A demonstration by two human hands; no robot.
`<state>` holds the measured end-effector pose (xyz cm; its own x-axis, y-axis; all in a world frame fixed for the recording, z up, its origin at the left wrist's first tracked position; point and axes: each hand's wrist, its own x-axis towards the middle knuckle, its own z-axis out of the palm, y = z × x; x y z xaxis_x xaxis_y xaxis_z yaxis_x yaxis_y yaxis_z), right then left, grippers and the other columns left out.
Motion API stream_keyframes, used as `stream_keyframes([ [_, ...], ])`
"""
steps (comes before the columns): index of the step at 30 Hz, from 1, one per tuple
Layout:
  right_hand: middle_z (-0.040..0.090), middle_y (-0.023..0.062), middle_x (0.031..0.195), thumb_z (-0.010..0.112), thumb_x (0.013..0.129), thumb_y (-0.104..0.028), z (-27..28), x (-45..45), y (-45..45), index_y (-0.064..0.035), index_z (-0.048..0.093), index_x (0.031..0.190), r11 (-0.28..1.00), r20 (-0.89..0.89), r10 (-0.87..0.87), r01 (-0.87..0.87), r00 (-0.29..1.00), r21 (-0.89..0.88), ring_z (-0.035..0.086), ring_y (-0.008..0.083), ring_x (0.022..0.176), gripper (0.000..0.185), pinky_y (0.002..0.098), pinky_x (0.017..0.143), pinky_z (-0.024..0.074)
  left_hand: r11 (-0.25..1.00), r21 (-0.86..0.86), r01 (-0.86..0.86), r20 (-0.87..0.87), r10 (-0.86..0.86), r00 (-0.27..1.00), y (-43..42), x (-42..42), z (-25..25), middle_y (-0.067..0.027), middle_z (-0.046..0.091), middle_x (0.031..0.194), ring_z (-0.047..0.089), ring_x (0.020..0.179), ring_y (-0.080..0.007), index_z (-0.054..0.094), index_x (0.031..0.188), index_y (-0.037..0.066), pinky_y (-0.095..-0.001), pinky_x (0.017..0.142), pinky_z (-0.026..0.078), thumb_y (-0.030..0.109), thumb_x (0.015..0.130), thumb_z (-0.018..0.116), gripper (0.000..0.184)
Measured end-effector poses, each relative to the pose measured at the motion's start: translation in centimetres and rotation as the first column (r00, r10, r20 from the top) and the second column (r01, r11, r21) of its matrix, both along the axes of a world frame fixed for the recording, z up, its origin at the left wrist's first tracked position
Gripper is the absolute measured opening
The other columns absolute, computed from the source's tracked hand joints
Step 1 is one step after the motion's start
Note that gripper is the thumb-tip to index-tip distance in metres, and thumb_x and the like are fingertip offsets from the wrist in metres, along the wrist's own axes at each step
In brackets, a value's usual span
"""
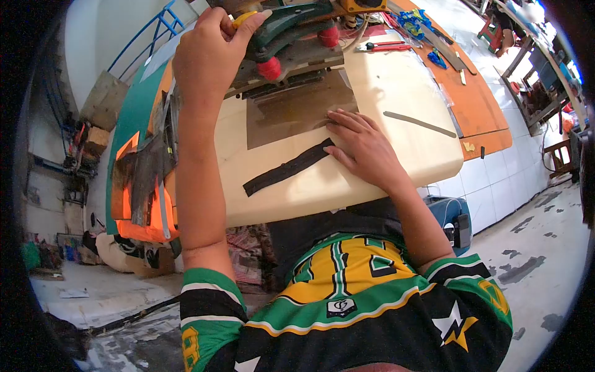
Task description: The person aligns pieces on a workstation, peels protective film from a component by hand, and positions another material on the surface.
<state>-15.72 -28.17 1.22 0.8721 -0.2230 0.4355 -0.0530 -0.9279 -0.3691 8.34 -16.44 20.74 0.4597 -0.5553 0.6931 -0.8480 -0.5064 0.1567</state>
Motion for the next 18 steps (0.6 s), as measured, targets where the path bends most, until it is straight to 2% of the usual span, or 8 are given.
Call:
stream_keyframes([
  [4, 0.057, 0.0163, 0.161, 0.066, 0.107, -0.041, 0.0, 0.1, 0.0, -0.0001, 0.069, 0.14, 1.0, 0.003, -0.003, 0.003, 1.0, 0.007, 0.048, 0.0316, 0.154, 0.053, 0.0473, 0.131, 0.0339, 1.0, 0.004, -0.012, 0.096, 0.012, 0.995, -0.2, 0.0, -0.7, -0.0176, 0.073, 0.075, 0.072, 0.073, -0.0409, 0.074, 0.09, 0.003, -0.0491, 0.068, 0.056, 0.073, 0.098, 0.068, 0.07],
  [6, 0.057, 0.0164, 0.161, 0.066, 0.107, -0.042, -0.3, 0.1, 0.0, 0.0002, 0.069, 0.14, 1.0, 0.014, -0.011, 0.011, 1.0, -0.006, 0.048, 0.032, 0.154, 0.053, 0.0475, 0.131, 0.0341, 0.995, 0.023, -0.102, 0.139, 0.097, 0.985, -0.7, -0.5, -0.8, -0.0217, 0.075, 0.079, 0.075, 0.08, -0.0457, 0.076, 0.091, 0.003, -0.0534, 0.072, 0.058, 0.075, 0.101, 0.061, 0.074],
  [7, 0.057, 0.0164, 0.161, 0.066, 0.107, -0.042, -0.3, 0.1, -0.1, 0.0002, 0.069, 0.14, 1.0, 0.014, -0.014, 0.014, 1.0, -0.005, 0.048, 0.032, 0.154, 0.053, 0.0475, 0.131, 0.0341, 0.995, 0.024, -0.098, 0.139, 0.094, 0.986, -0.8, -0.7, -0.6, -0.0217, 0.075, 0.079, 0.075, 0.08, -0.0457, 0.076, 0.091, 0.003, -0.0534, 0.072, 0.058, 0.075, 0.101, 0.061, 0.074],
  [9, 0.057, 0.0165, 0.161, 0.066, 0.107, -0.042, -0.4, 0.1, -0.1, 0.0, 0.069, 0.14, 1.0, 0.025, 0.0, 0.0, 1.0, -0.003, 0.048, 0.0323, 0.154, 0.053, 0.0476, 0.131, 0.0343, 0.972, 0.148, -0.18, 0.072, 0.171, 0.983, -0.9, -1.4, 0.6, -0.0243, 0.077, 0.085, 0.076, 0.086, -0.0475, 0.078, 0.091, 0.003, -0.0554, 0.076, 0.059, 0.074, 0.103, 0.057, 0.075],
  [12, 0.057, 0.0164, 0.16, 0.066, 0.107, -0.042, -0.2, 0.2, 0.0, 0.0003, 0.069, 0.139, 1.0, 0.007, 0.001, 0.0, 1.0, -0.011, 0.048, 0.0322, 0.154, 0.053, 0.0475, 0.13, 0.0346, 0.969, 0.136, -0.206, 0.108, 0.192, 0.975, -1.3, -1.5, 0.5, -0.0248, 0.077, 0.087, 0.076, 0.087, -0.0488, 0.078, 0.09, 0.002, -0.0572, 0.077, 0.059, 0.071, 0.104, 0.057, 0.074],
  [16, 0.058, 0.0162, 0.16, 0.066, 0.107, -0.042, -0.1, 0.1, -0.1, 0.0007, 0.069, 0.139, 1.0, 0.017, 0.001, -0.001, 1.0, -0.018, 0.049, 0.0321, 0.154, 0.053, 0.0474, 0.13, 0.035, 0.963, 0.165, -0.212, 0.11, 0.195, 0.975, -1.2, -1.1, 0.3, -0.0257, 0.077, 0.088, 0.075, 0.088, -0.0495, 0.08, 0.095, 0.003, -0.0583, 0.077, 0.058, 0.069, 0.106, 0.056, 0.071],
  [18, 0.059, 0.016, 0.159, 0.066, 0.107, -0.042, -0.1, 0.1, 0.0, 0.001, 0.069, 0.139, 1.0, 0.032, -0.002, 0.002, 0.999, -0.005, 0.049, 0.0318, 0.153, 0.054, 0.0473, 0.129, 0.0355, 0.982, 0.158, -0.099, 0.11, 0.082, 0.991, -0.9, -0.1, -0.2, -0.0271, 0.077, 0.09, 0.075, 0.087, -0.0493, 0.078, 0.1, 0.001, -0.0595, 0.077, 0.057, 0.063, 0.11, 0.054, 0.067],
])
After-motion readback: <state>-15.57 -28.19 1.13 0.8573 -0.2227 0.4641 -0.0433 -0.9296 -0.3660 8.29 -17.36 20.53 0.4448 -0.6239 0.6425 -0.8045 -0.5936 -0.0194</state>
